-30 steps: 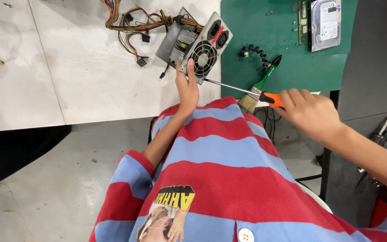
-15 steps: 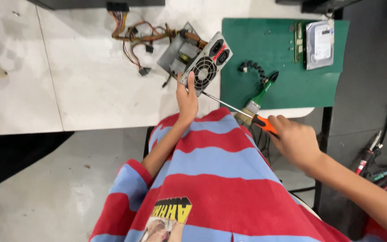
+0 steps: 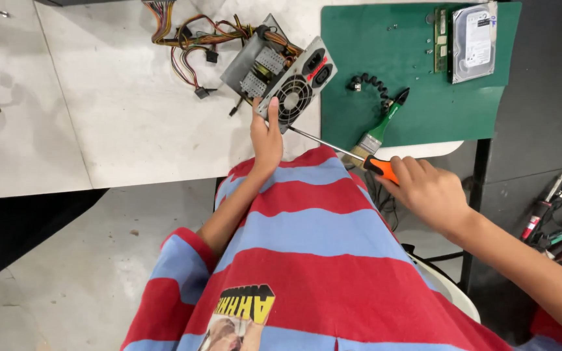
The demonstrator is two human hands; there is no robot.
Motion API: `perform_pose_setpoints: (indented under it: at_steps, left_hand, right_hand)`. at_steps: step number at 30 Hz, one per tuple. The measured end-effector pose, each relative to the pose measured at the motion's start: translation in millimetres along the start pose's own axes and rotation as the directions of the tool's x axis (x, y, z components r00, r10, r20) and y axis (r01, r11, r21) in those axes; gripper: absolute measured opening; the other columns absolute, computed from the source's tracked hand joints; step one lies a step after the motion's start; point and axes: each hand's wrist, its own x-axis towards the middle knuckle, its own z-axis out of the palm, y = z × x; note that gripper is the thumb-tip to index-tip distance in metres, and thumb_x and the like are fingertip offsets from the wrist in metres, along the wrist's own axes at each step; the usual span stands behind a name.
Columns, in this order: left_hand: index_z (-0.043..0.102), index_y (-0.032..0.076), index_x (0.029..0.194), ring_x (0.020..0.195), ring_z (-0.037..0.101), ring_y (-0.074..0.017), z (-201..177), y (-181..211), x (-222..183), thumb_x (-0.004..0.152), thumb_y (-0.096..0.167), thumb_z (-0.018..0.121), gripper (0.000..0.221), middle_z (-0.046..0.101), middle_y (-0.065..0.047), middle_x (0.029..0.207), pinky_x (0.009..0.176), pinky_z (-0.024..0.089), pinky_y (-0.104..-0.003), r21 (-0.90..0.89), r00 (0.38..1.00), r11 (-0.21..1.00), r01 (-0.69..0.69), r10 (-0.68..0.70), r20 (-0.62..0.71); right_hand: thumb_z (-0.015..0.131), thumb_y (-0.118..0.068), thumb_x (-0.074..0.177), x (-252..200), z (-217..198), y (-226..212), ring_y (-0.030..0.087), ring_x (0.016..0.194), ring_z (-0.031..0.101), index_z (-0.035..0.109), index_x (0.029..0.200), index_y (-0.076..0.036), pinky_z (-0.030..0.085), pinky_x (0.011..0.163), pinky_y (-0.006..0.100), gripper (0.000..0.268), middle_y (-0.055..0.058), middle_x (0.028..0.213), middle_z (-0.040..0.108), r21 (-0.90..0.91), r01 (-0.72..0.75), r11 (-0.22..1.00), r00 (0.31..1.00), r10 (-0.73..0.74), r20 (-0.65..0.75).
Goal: Disassembling a computer power supply unit by removing screws from the fan and outer casing using a screwdriver, then opening the metal enclosure.
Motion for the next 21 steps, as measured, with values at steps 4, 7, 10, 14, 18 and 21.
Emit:
perform_pose_setpoints:
  at_steps: [4,7,10,14,18,21]
  left_hand:
    - [0.027,-0.008,0.157,0.147,0.034,-0.0504,0.0,-6.1,-3.2,0.115,0.046,0.04,0.07,0.039,-0.036,0.154,0.121,0.027,-0.064,0.037,1.0,0.999,-0.007,0.007,0.002]
    - [0.028,-0.009,0.156,0.147,0.036,-0.0495,-1.8,-10.9,-11.0,0.115,0.044,0.041,0.068,0.041,-0.035,0.153,0.12,0.03,-0.063,0.013,1.0,1.0,0.009,-0.009,0.02]
    - [0.03,-0.009,0.155,0.146,0.036,-0.0491,-1.0,-8.5,-0.4,0.114,0.044,0.043,0.068,0.042,-0.036,0.152,0.12,0.032,-0.06,0.023,1.0,1.0,-0.003,0.002,0.021]
    - [0.04,-0.01,0.15,0.144,0.041,-0.0484,4.0,-34.1,18.2,0.112,0.042,0.051,0.066,0.047,-0.038,0.148,0.121,0.03,-0.058,0.076,0.997,0.997,-0.034,0.039,-0.065]
    - [0.037,-0.004,0.153,0.144,0.043,-0.0446,1.1,-14.5,4.8,0.113,0.048,0.046,0.067,0.048,-0.029,0.151,0.121,0.03,-0.058,0.075,0.999,0.997,0.034,-0.031,-0.039]
    - [0.042,0.007,0.15,0.143,0.045,-0.0385,1.4,-29.2,6.2,0.112,0.048,0.046,0.056,0.053,-0.023,0.149,0.119,0.038,-0.052,0.139,0.998,0.988,0.061,-0.059,-0.018]
  right_hand:
    - [0.065,-0.038,0.1,6.8,7.4,-2.6,0.026,0.062,0.06,0.071,0.1,-0.004,0.044,0.056,0.036,0.035,0.009,0.078,0.065,0.597,-0.789,0.149,0.615,0.21,0.76]
    - [0.066,-0.03,0.099,-5.0,15.8,-23.6,0.018,0.035,0.043,0.071,0.085,0.0,0.027,0.033,0.029,0.034,0.012,0.059,0.054,0.351,-0.818,-0.455,0.408,-0.029,0.913]
    - [0.055,-0.042,0.103,0.5,7.8,-29.8,0.032,0.06,0.058,0.067,0.099,-0.005,0.041,0.051,0.041,0.04,0.017,0.079,0.063,0.43,-0.903,-0.023,0.428,0.064,0.902]
    - [0.056,-0.033,0.102,-13.0,17.2,-34.4,0.013,0.08,0.056,0.064,0.123,-0.015,0.044,0.051,0.018,0.029,-0.003,0.088,0.05,-0.076,-0.062,0.995,0.98,0.075,0.184]
    - [0.057,-0.024,0.096,-14.6,34.7,-34.1,0.009,0.065,0.053,0.061,0.107,-0.016,0.036,0.041,0.019,0.014,-0.009,0.079,0.044,-0.005,-0.068,0.998,0.971,0.067,0.231]
    - [0.076,-0.034,0.09,25.9,5.9,-10.5,0.044,0.066,0.057,0.067,0.099,0.005,0.042,0.061,0.045,0.041,0.027,0.075,0.064,0.582,-0.801,0.142,0.593,0.053,0.803]
